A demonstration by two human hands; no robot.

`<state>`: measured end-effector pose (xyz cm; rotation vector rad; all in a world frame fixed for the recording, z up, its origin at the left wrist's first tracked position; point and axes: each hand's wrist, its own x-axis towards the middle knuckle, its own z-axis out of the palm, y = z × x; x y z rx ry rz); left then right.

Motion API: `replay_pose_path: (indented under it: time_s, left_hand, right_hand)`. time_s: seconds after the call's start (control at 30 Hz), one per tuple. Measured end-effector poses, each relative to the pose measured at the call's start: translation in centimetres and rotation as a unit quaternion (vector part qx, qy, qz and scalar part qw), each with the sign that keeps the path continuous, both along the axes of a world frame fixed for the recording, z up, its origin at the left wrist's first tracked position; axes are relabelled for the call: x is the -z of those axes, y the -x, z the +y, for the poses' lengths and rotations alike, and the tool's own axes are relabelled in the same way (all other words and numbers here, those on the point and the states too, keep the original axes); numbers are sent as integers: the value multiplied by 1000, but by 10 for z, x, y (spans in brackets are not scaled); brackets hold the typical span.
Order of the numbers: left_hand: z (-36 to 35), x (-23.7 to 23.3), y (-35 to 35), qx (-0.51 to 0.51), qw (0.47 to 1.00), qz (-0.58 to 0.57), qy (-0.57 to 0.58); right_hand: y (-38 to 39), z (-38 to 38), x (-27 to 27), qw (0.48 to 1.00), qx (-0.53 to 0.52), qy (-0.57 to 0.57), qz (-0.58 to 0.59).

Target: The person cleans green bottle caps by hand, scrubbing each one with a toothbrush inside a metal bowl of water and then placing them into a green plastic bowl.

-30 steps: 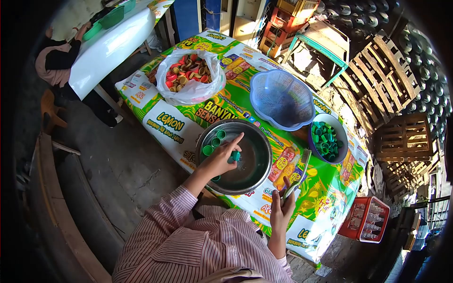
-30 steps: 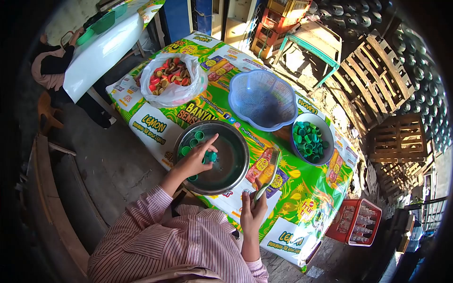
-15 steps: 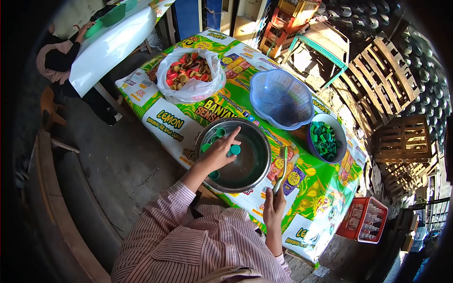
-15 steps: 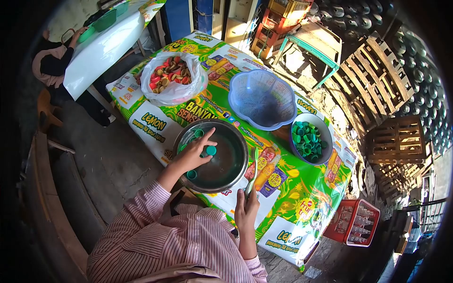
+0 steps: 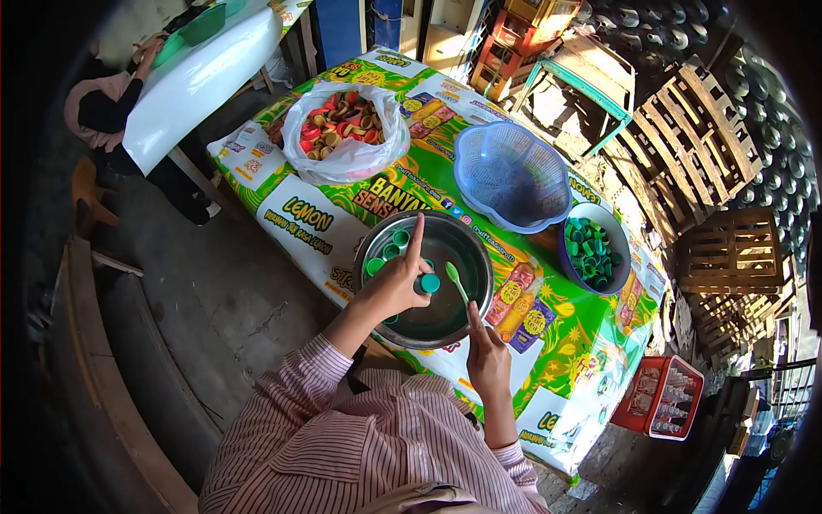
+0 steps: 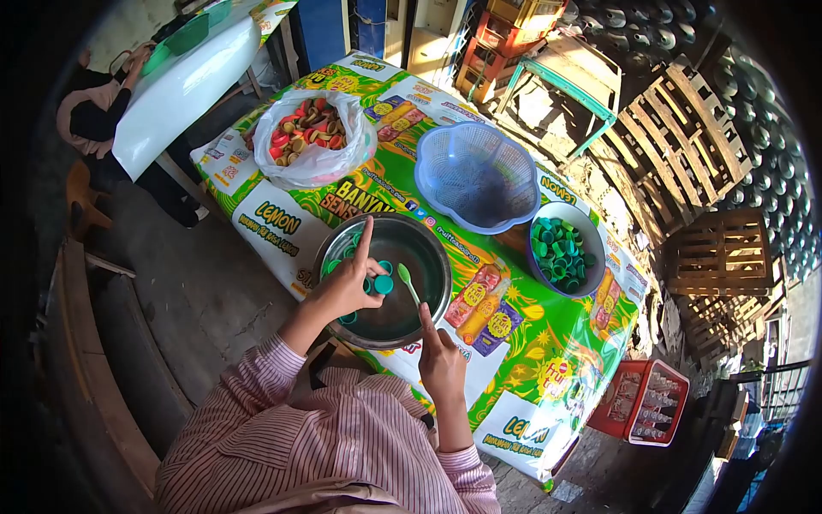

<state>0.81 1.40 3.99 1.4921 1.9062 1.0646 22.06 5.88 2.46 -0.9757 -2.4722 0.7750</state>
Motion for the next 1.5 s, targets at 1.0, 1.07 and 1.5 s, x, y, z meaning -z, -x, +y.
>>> replay_pose_path:
  time_s: [1.0,1.07,1.5]
  left_hand:
    - [-11,-24,-7,-47,990,-94,-92]
    - [-9,-3,0,14,968,-236,-87]
    - [-11,29,6,64,910,-404,-69]
  right_hand:
    - [-4,-5,8,990,26,16,135]
    - [-4,-9,2,985,39,100,139]
    - [-4,-13,-15,998,15,-53,0]
